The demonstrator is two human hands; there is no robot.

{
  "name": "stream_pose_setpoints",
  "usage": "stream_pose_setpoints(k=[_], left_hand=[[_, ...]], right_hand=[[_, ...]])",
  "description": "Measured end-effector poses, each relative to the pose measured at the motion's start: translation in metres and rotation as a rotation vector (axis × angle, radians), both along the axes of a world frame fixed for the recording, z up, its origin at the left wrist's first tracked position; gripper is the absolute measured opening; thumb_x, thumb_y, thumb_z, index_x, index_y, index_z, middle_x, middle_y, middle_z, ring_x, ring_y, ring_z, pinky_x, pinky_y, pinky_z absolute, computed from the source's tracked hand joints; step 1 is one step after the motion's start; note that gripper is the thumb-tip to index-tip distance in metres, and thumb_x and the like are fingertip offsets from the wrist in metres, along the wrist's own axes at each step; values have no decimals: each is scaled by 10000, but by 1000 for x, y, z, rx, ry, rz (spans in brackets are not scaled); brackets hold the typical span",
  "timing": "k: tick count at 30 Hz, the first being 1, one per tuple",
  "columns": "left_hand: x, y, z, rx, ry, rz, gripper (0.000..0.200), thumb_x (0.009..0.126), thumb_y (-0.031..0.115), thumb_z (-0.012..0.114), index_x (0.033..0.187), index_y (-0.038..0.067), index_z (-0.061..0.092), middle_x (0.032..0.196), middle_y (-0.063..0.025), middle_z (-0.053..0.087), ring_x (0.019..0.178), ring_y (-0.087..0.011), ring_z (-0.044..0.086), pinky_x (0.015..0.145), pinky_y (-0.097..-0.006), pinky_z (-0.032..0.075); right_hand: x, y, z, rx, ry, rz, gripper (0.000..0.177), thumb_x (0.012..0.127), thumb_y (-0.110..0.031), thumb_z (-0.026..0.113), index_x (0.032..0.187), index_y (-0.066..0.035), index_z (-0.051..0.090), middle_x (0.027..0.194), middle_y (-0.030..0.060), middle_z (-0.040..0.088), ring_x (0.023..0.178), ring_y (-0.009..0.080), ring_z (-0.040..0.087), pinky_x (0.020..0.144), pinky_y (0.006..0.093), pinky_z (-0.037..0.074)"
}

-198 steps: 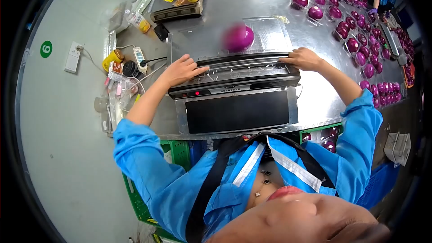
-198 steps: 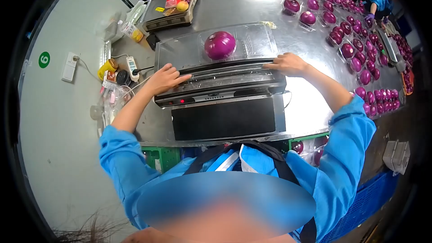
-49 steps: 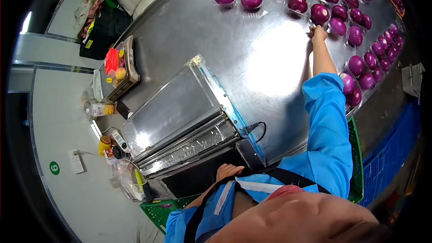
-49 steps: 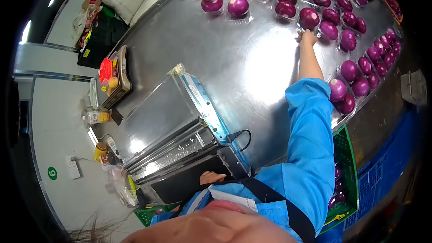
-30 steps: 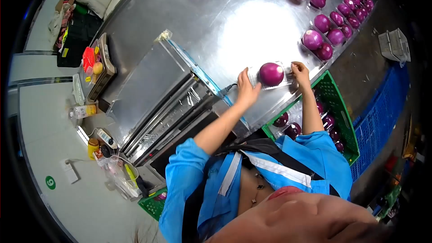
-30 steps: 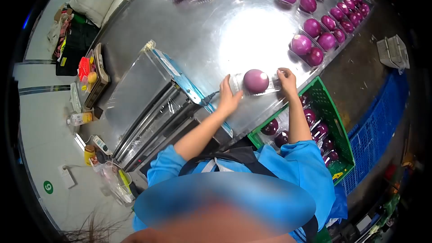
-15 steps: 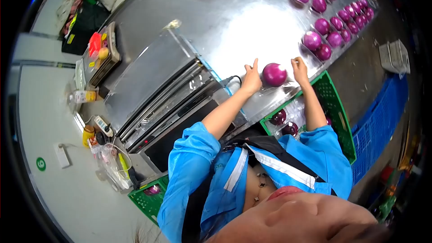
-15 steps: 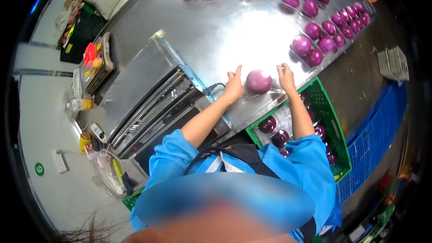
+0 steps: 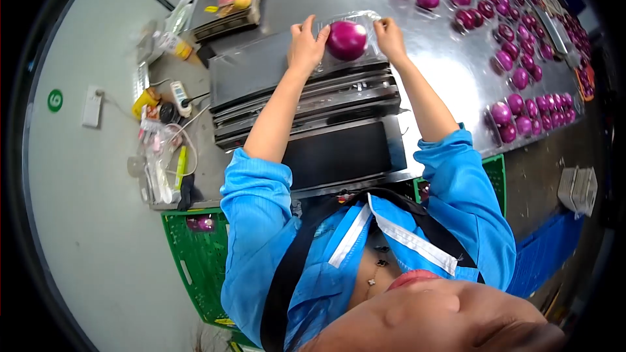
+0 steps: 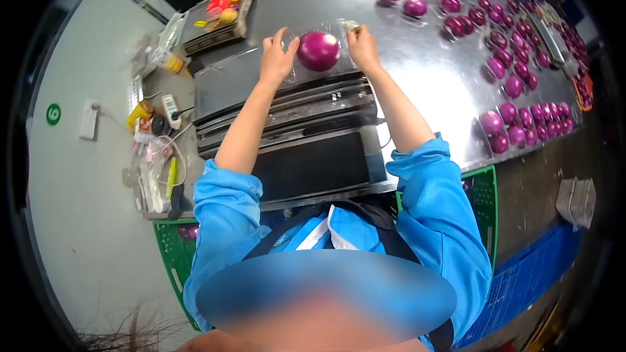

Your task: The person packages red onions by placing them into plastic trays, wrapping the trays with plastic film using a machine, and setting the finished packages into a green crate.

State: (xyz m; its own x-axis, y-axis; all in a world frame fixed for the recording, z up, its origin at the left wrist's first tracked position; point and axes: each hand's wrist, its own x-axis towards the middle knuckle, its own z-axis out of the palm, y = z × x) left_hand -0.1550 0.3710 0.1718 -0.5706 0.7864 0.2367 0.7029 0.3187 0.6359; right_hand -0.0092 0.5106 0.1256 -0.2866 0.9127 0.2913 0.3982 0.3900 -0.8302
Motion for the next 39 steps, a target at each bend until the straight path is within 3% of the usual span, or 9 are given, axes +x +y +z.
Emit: stream_pose_setpoints(k=[8, 16, 20, 26, 28, 29, 32, 37, 39], left_hand=[[-109, -59, -57, 83, -178, -107, 602, 770, 393, 534, 1221, 45, 337, 1105, -229, 446, 889, -294, 528, 787, -360, 403], [-146, -192, 5, -264, 1073, -933, 425, 712, 103, 484, 1129, 192, 487, 702, 14, 502, 662, -123, 481, 701, -256, 362], [-134, -165, -32, -80, 1105, -933, 436, 732, 99, 452, 1160, 174, 471, 611, 31, 424, 620, -121, 449, 711, -257, 339], [-90, -199, -25, 164, 374, -442, 196, 741, 125, 577, 936, 119, 593, 528, -43, 511, 455, -128, 463, 481, -288, 377], [-73, -186, 36, 381, -405, -151, 177, 864, 199, 470, 859, 42, 552, 503, -44, 475, 439, -95, 432, 423, -271, 369], [-86, -176, 69, 569, -994, -400, 197, 887, 193, 411, 895, 26, 514, 523, -26, 472, 416, -110, 422, 405, -270, 364], [-92, -78, 104, 1214, -985, 39, 168, 868, 115, 375, 910, -1, 489, 721, -82, 577, 615, -182, 551, 586, -272, 447], [-162, 8, -61, 548, -201, 64, 175, 843, 168, 447, 859, 2, 502, 803, -71, 596, 741, -196, 566, 673, -302, 431], [-168, -3, -108, 211, -523, -178, 311, 850, 266, 410, 1027, 37, 523, 885, -97, 594, 851, -210, 556, 766, -297, 412]], right_hand=[[-44, -45, -5, -417, -103, 367, 307, 818, -246, 484, 981, 10, 524, 785, 161, 602, 737, 258, 588, 652, 331, 447], [68, -25, 37, 624, -875, 978, 302, 719, -173, 559, 1021, -166, 567, 733, 56, 588, 720, 209, 572, 641, 338, 449], [52, -33, 19, 888, -836, 1128, 281, 714, -174, 545, 995, -171, 555, 594, 45, 479, 618, 208, 546, 576, 332, 437], [88, -74, -5, 29, -272, 695, 153, 846, -169, 445, 816, -28, 496, 652, 104, 523, 658, 230, 563, 613, 317, 459], [78, -70, 52, -342, 184, 563, 175, 839, -174, 449, 830, -1, 479, 613, 95, 506, 674, 206, 563, 634, 328, 464], [64, -51, 76, -413, 536, 672, 169, 833, -146, 433, 874, 15, 461, 595, 92, 500, 664, 213, 561, 665, 342, 464], [-27, -21, 121, -363, 1092, 635, 210, 836, -57, 350, 986, 49, 451, 846, 206, 592, 856, 279, 585, 791, 358, 452], [-114, 36, 1, 31, -72, 596, 309, 872, -268, 401, 909, 13, 526, 903, 90, 609, 841, 231, 567, 777, 324, 425], [-105, 23, -17, -145, -80, 736, 393, 876, -330, 371, 946, 9, 557, 939, 80, 603, 858, 238, 554, 787, 323, 411]])
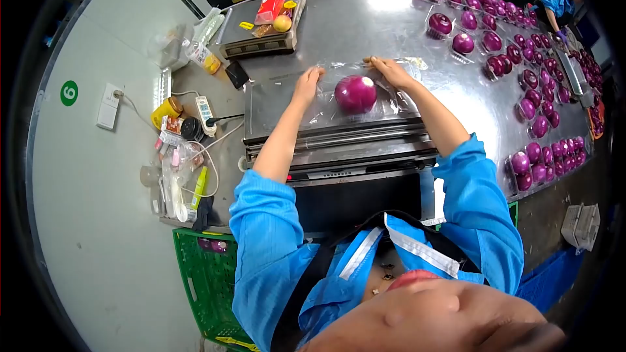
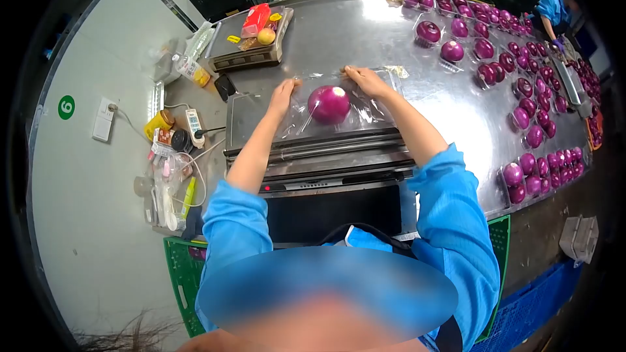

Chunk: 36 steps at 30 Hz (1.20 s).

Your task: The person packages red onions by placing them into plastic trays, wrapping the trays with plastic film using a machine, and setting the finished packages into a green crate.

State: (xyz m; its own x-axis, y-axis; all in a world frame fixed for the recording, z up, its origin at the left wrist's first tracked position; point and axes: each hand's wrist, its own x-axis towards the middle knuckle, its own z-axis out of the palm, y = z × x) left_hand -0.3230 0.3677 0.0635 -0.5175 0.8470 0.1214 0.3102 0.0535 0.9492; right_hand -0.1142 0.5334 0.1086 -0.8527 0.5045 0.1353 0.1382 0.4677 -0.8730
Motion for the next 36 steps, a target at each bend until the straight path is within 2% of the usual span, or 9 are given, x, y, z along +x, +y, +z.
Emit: stream_pose_setpoints(k=[3, 6, 10, 15, 21, 27, 29, 32, 36], left_hand=[[19, -35, 36, 41, 15, -289, 357, 857, 294, 380, 1131, 87, 476, 953, -88, 577, 888, -201, 547, 794, -302, 402], [34, -65, 68, -144, -528, -397, 389, 870, 318, 360, 1199, 116, 409, 989, -107, 556, 870, -201, 554, 732, -297, 444], [48, -71, 82, -239, -752, -305, 433, 886, 367, 311, 1198, 75, 378, 955, -165, 558, 715, -194, 579, 510, -270, 483], [88, -126, 114, -299, -849, -365, 488, 878, 416, 318, 1209, 61, 366, 952, -176, 565, 777, -249, 595, 564, -312, 498], [142, -214, 39, -579, -906, -500, 670, 802, 552, 371, 1122, -35, 423, 974, -172, 549, 811, -245, 598, 574, -292, 506], [175, -263, -1, -246, -545, -162, 285, 852, 216, 476, 881, -47, 582, 873, -105, 607, 795, -153, 576, 678, -242, 458], [189, -271, -12, -106, -485, -64, 259, 861, 197, 468, 767, -23, 567, 710, -76, 587, 630, -104, 541, 575, -206, 427], [204, -266, 5, -9, -851, 199, 387, 889, 303, 393, 591, 58, 427, 409, 3, 332, 369, -78, 315, 378, -219, 231], [219, -333, 17, -366, -1066, 176, 405, 892, 334, 365, 568, 93, 397, 373, 1, 279, 266, -95, 226, 289, -236, 171]], right_hand=[[24, -10, 16, -516, -200, 159, 440, 877, -369, 345, 1021, -13, 561, 1025, 103, 565, 979, 233, 499, 852, 305, 366], [47, -26, 22, -464, -109, 237, 448, 882, -389, 309, 1164, -71, 451, 1105, 131, 500, 956, 213, 511, 868, 335, 363], [50, -39, 42, -805, -244, 96, 495, 884, -406, 262, 1239, -73, 351, 1065, 199, 497, 957, 282, 520, 838, 377, 407], [96, -76, 76, -883, -417, 218, 549, 878, -421, 281, 1212, 10, 348, 1067, 216, 479, 896, 286, 545, 775, 378, 456], [170, -160, 10, -1112, -553, 44, 521, 853, -387, 415, 1175, 18, 346, 1198, 161, 373, 895, 236, 542, 583, 351, 534], [216, -193, -11, -1286, -174, -129, 370, 872, -322, 420, 1010, 17, 472, 944, 134, 530, 823, 175, 549, 670, 341, 494], [238, -204, -34, -947, -207, -168, 291, 881, -305, 409, 874, -31, 506, 749, 66, 554, 636, 140, 550, 586, 265, 470], [249, -220, -39, -1094, -146, -405, 274, 887, -278, 395, 688, -93, 430, 487, -42, 377, 399, 62, 353, 384, 203, 306], [309, -235, -20, -1215, -263, -442, 325, 895, -258, 369, 612, -101, 402, 415, -48, 293, 324, 42, 253, 312, 196, 193]])
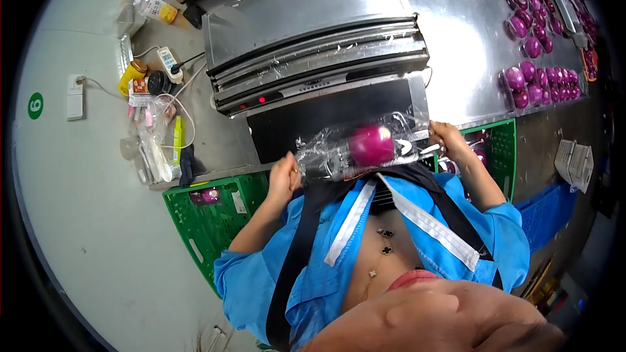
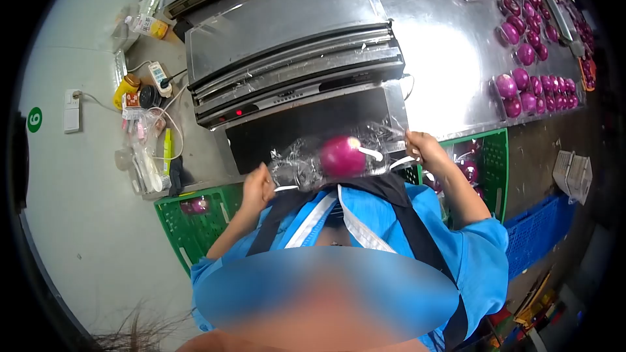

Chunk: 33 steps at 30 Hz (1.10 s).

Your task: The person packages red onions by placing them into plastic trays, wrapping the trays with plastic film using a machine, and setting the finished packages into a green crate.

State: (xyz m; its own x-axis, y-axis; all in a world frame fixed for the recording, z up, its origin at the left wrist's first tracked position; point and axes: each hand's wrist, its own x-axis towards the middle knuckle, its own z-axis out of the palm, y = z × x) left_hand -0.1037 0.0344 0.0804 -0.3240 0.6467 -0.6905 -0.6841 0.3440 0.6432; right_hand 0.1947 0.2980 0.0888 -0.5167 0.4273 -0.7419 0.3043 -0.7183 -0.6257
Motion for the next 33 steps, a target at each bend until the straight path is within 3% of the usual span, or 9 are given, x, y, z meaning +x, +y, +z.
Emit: stream_pose_setpoints(k=[7, 10, 12, 14, 16, 21, 24, 27, 33], left_hand=[[42, 11, -105, -112, 365, -631, 249, 827, 150, 402, 861, -15, 585, 855, -122, 594, 723, -161, 561, 620, -274, 453], [68, 35, -139, 470, 650, -748, 163, 795, 121, 461, 830, 7, 571, 875, -148, 573, 790, -185, 551, 657, -292, 443], [78, 44, -118, 545, 393, -660, 146, 788, 134, 485, 811, 14, 566, 868, -135, 571, 790, -188, 552, 663, -296, 444], [80, 50, -97, 623, 142, -588, 136, 781, 146, 510, 793, 22, 561, 861, -122, 570, 790, -191, 552, 669, -300, 444], [82, 59, -80, 730, -72, -571, 132, 775, 159, 534, 774, 29, 557, 853, -109, 568, 791, -195, 553, 675, -304, 444], [137, 91, 16, 574, 132, -1168, 420, 736, 71, 586, 1115, 37, 406, 1128, -110, 449, 1047, -175, 448, 931, -286, 345], [189, 115, 19, 1014, 453, -1564, 450, 777, 114, 552, 1192, 57, 390, 1139, -88, 472, 1013, -170, 486, 889, -278, 385], [251, 118, 11, 657, 37, -1594, 389, 822, 185, 507, 1177, 59, 407, 1110, -110, 488, 996, -182, 497, 798, -297, 443], [325, 122, -23, 68, -228, -1387, 357, 854, 239, 462, 1153, 52, 402, 1075, -127, 509, 903, -191, 536, 623, -282, 474]], right_hand=[[-59, -86, -60, -526, 53, -50, 220, 866, -165, 413, 969, -3, 521, 761, 111, 577, 637, 158, 588, 525, 224, 497], [-77, -107, -84, 833, 760, 720, 302, 854, -97, 414, 1141, -10, 452, 1093, 143, 510, 959, 197, 541, 795, 280, 478], [-76, -123, -89, -141, 892, 192, 300, 847, -53, 411, 1141, -8, 449, 1152, 112, 478, 1023, 177, 498, 857, 293, 434], [-60, -131, -72, 332, 679, 409, 317, 812, -78, 496, 1125, -27, 480, 1107, 78, 518, 1016, 172, 502, 893, 274, 394], [-44, -153, -117, -651, 761, -14, 301, 846, -76, 439, 1139, -9, 458, 1104, 90, 512, 988, 130, 508, 861, 238, 409], [45, -100, -46, 464, 219, 648, 351, 812, -214, 506, 1061, 33, 505, 998, 99, 561, 911, 144, 509, 793, 275, 410], [95, -94, 71, 594, 270, 243, 633, 754, -435, 547, 1169, 20, 398, 1122, 153, 484, 1021, 229, 480, 841, 338, 386], [112, -125, 113, 1020, -46, 568, 686, 675, -389, 645, 1205, -35, 387, 1148, 142, 473, 1052, 259, 468, 876, 344, 371], [282, -185, -16, 551, -82, -889, 341, 772, -100, 419, 1092, -48, 523, 1086, 41, 529, 897, 141, 517, 780, 280, 427]])
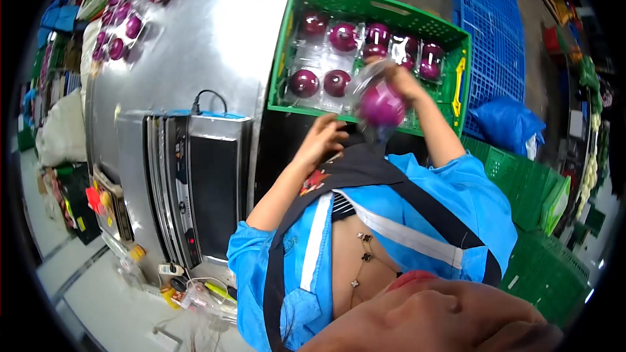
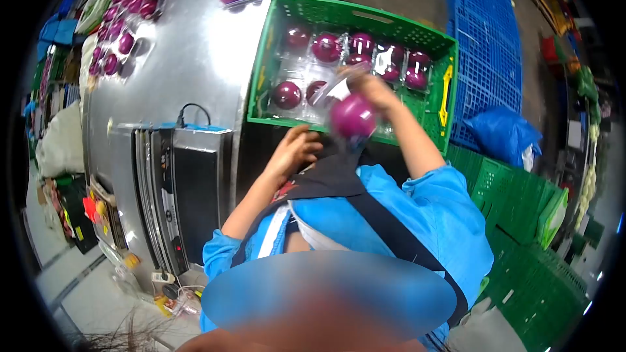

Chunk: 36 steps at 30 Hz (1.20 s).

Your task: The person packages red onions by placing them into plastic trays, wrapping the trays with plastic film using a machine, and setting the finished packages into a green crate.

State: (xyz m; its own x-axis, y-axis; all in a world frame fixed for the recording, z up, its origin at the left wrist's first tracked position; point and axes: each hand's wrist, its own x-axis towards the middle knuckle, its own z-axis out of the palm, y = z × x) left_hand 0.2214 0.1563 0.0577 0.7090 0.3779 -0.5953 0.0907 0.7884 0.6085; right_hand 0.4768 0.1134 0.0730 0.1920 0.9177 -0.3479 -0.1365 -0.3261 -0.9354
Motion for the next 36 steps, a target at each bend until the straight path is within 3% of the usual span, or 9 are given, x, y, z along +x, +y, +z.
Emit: stream_pose_setpoints(k=[2, 4, 10, 18, 20, 22, 24, 32, 36], left_hand=[[1, 12, -16, 98, 25, 73, 355, 851, 220, 469, 1147, 37, 397, 1063, -141, 514, 871, -204, 554, 696, -289, 444], [-4, 19, -23, 46, 48, 135, 319, 845, 214, 478, 1101, 30, 434, 1002, -132, 552, 846, -201, 558, 702, -283, 435], [0, 13, -37, 24, 139, 42, 226, 842, 196, 493, 1015, 54, 512, 916, -72, 590, 775, -138, 572, 672, -236, 437], [-6, 10, -36, -20, 153, 162, 207, 839, 184, 501, 1006, 62, 521, 916, -66, 598, 757, -126, 574, 669, -221, 435], [-12, 10, -33, 8, 192, 206, 225, 824, 181, 522, 1008, 52, 518, 926, -103, 584, 757, -166, 568, 675, -253, 437], [-19, 10, -32, 13, 200, 229, 225, 824, 177, 522, 1009, 50, 517, 922, -103, 587, 753, -163, 570, 675, -254, 440], [-25, 8, -34, 45, 189, 238, 196, 841, 182, 499, 1001, 71, 524, 915, -68, 599, 761, -119, 573, 671, -213, 431], [-19, 11, -31, 48, 170, 206, 198, 847, 180, 489, 1005, 64, 517, 923, -68, 594, 761, -120, 569, 677, -220, 428], [-31, 13, -36, 60, 162, 235, 203, 845, 181, 492, 1006, 60, 516, 922, -74, 593, 761, -121, 567, 679, -222, 427]], right_hand=[[77, -49, -52, -57, 251, -414, 395, 866, -345, 402, 1098, -47, 519, 989, 55, 553, 837, 141, 530, 733, 305, 429], [143, -100, -108, -409, -167, -698, 500, 846, -454, 404, 1105, -42, 518, 973, 72, 571, 859, 153, 532, 750, 305, 427], [181, -154, -199, -664, -830, -545, 551, 821, -487, 398, 1083, -21, 530, 1059, 210, 534, 1011, 308, 503, 849, 325, 371], [185, -157, -244, -1099, -875, -564, 648, 771, -559, 423, 1053, 18, 515, 995, 246, 542, 956, 396, 502, 838, 393, 385], [149, -142, -202, -1057, -794, -743, 633, 764, -472, 510, 1127, 37, 412, 1049, 246, 504, 985, 394, 477, 845, 407, 377], [133, -149, -209, -674, -1231, -750, 639, 746, -362, 581, 1193, 13, 320, 1127, 235, 437, 1028, 381, 434, 863, 418, 357], [122, -165, -233, -819, -1075, -619, 651, 769, -390, 532, 1237, -16, 278, 1257, 196, 307, 1142, 354, 326, 912, 472, 292], [117, -159, -224, -1100, -708, -524, 807, 752, -482, 509, 1305, -22, 143, 1247, 280, 303, 1142, 413, 328, 959, 425, 278], [136, -181, -238, -1048, -555, -540, 1093, 586, -588, 625, 1295, 42, 82, 1273, 273, 277, 1173, 369, 316, 963, 377, 284]])
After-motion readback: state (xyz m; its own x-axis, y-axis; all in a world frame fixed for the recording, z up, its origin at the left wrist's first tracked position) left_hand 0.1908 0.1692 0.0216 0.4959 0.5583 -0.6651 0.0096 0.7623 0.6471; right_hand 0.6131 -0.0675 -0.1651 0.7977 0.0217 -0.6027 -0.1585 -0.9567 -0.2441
